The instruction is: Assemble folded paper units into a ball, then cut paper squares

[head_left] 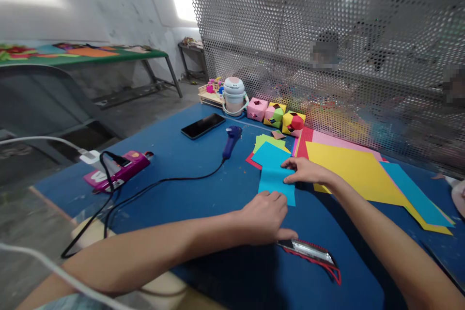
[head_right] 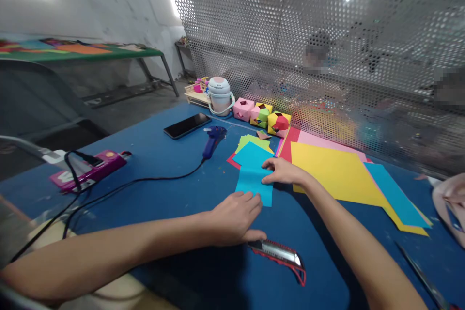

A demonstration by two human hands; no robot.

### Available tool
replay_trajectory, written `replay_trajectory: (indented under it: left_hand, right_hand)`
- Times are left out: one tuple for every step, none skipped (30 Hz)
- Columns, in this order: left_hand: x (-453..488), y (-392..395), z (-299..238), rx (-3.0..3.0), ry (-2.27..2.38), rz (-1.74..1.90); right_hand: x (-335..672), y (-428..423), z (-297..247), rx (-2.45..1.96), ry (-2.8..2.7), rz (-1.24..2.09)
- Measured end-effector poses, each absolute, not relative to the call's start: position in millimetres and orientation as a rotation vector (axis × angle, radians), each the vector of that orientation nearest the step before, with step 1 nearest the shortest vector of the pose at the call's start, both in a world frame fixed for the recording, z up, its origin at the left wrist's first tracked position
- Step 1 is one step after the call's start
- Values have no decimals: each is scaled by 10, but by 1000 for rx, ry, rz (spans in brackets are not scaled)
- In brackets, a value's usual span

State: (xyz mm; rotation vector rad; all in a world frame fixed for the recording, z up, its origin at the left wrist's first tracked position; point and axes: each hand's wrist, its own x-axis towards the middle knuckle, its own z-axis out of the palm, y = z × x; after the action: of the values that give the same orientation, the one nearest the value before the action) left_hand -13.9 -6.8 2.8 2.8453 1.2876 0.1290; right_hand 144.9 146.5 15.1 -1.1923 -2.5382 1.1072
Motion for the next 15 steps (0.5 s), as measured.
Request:
replay_trajectory:
  left_hand:
    - [-137, -67, 33, 2844, 1288, 120]
    - [-135, -66, 37, 2842, 1290, 115]
    - [-134, -65, 41, 2840, 1290, 110]
    - [-133, -63, 44, 2840, 1288, 105]
    - [-132, -61, 46, 2839, 1286, 98]
    - [-131, -59, 48, 2837, 1283, 91]
    - [-131, -59, 49, 2835, 1281, 85]
    - [-132, -59, 48, 2831, 1280, 82]
    - [-134, -60, 45, 2829, 1279, 84]
    - [-136, -62, 40, 2827, 1279, 92]
    - [-138, -64, 33, 2828, 1277, 104]
    - [-142, -66, 23, 2832, 1275, 119]
    - [-145, -68, 12, 2837, 1271, 134]
    - [-149, -70, 1, 2843, 1269, 151]
    - [-153, -70, -10, 2849, 1268, 168]
  right_hand:
    - [1438, 1483, 171, -1213, -2512, 1160]
    - [1434, 1491, 188, -1235, -2480, 1209]
    - [1437, 1489, 200, -1257, -2440, 1257]
    - [1448, 1475, 208, -1281, -2394, 1306]
    - [1466, 1450, 210, -1308, -2343, 1359]
    - [1489, 1415, 207, -1337, -2288, 1415]
    - [1514, 1372, 198, -1366, -2231, 1476]
    - [1539, 1324, 186, -1394, -2171, 1537]
    - [1561, 1273, 171, -1418, -2111, 1597]
    - [1577, 1223, 154, -1439, -2053, 1651]
    - [1588, 1176, 136, -1455, -1997, 1696]
    - [1592, 1134, 117, -1470, -1946, 1733]
    - [1590, 1098, 98, -1483, -1900, 1763]
    - [1583, 1069, 79, -1494, -1859, 1787]
    - [1572, 1047, 60, -1502, -1823, 1807]
